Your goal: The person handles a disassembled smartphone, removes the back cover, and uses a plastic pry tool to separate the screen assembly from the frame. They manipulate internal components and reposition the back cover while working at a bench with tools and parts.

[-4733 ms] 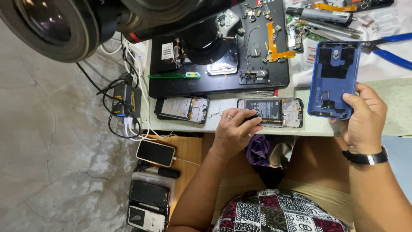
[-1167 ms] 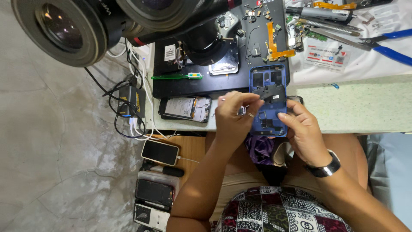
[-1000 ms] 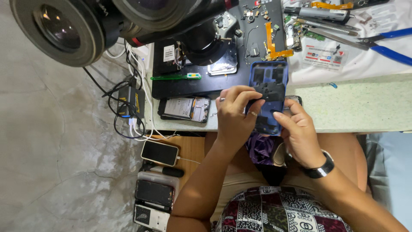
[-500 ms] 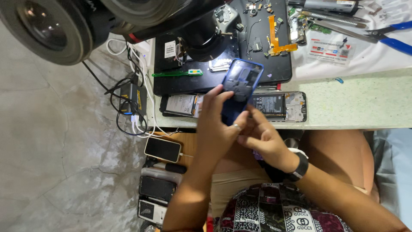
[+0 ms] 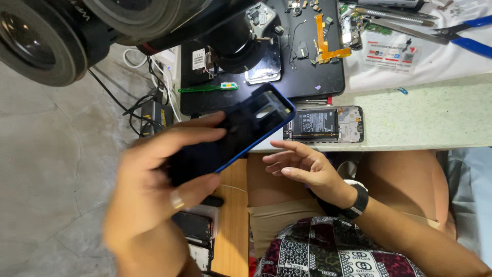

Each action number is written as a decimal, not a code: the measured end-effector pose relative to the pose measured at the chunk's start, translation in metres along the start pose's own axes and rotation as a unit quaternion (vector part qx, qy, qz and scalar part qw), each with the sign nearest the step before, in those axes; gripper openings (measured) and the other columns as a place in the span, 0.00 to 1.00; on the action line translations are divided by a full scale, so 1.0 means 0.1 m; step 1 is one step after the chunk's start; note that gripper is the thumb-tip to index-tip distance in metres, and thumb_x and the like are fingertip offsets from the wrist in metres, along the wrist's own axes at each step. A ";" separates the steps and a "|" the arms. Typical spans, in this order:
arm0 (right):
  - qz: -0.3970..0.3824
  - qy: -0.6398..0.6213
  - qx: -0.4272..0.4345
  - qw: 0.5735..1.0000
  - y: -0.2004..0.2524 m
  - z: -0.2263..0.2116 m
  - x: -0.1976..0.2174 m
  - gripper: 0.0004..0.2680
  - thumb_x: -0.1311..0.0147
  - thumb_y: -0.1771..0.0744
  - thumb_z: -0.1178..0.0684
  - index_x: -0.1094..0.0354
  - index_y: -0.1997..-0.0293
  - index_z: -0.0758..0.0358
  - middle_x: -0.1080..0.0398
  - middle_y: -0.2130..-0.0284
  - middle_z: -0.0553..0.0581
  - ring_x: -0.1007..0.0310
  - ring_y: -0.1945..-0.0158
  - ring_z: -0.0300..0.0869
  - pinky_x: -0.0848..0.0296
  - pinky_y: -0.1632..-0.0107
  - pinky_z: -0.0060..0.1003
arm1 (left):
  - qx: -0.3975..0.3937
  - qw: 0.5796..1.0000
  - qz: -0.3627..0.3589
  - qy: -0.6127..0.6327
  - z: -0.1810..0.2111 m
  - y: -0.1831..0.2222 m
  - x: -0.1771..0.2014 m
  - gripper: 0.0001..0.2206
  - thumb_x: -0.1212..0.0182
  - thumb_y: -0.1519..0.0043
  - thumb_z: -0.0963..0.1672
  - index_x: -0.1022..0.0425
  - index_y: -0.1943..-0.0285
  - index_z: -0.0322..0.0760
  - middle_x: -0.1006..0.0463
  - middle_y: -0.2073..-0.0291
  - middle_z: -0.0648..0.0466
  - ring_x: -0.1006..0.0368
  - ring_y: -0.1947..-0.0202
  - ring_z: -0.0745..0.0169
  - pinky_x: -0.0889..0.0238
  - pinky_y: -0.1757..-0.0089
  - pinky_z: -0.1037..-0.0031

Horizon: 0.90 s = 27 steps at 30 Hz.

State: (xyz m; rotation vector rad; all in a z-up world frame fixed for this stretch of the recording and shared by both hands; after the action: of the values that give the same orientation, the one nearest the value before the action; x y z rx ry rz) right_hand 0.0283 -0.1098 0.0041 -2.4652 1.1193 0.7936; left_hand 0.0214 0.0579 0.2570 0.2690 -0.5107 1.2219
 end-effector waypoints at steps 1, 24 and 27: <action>-0.005 0.000 0.003 1.000 0.01 0.00 0.00 0.23 0.48 0.32 0.60 0.47 0.26 0.65 0.28 0.42 0.66 0.26 0.41 0.47 0.28 0.36 0.44 | -0.010 1.000 -0.011 0.001 0.12 0.00 0.04 0.25 0.27 0.48 0.35 0.24 0.39 0.28 0.24 0.33 0.37 0.26 0.33 0.53 0.34 0.37 0.68; 0.004 0.015 0.005 1.000 0.14 0.12 0.08 0.15 0.47 0.31 0.60 0.34 0.36 0.70 0.23 0.49 0.65 0.23 0.44 0.45 0.26 0.39 0.41 | -0.025 0.972 -0.066 -0.224 0.83 0.11 0.69 0.31 0.40 0.38 0.56 0.35 0.33 0.33 0.32 0.28 0.38 0.33 0.29 0.52 0.46 0.31 0.61; 0.005 0.014 0.005 1.000 0.13 0.12 0.09 0.15 0.48 0.31 0.61 0.34 0.36 0.70 0.23 0.49 0.65 0.23 0.45 0.45 0.26 0.39 0.41 | -0.018 0.974 -0.074 -0.212 0.79 0.07 0.71 0.30 0.40 0.39 0.55 0.35 0.33 0.32 0.32 0.29 0.37 0.33 0.29 0.50 0.46 0.32 0.59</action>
State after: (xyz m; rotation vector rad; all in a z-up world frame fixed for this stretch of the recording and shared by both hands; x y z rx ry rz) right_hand 0.0194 -0.1177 -0.0114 -2.4722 1.1437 0.7577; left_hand 0.0142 0.0824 0.3610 0.5347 -0.8655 1.0090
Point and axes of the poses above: each hand's wrist, its own y-axis away from the middle knuckle, its own x-axis out of the back of the hand, z = x × y, the point moved 7 cm from there along -y, towards the middle knuckle
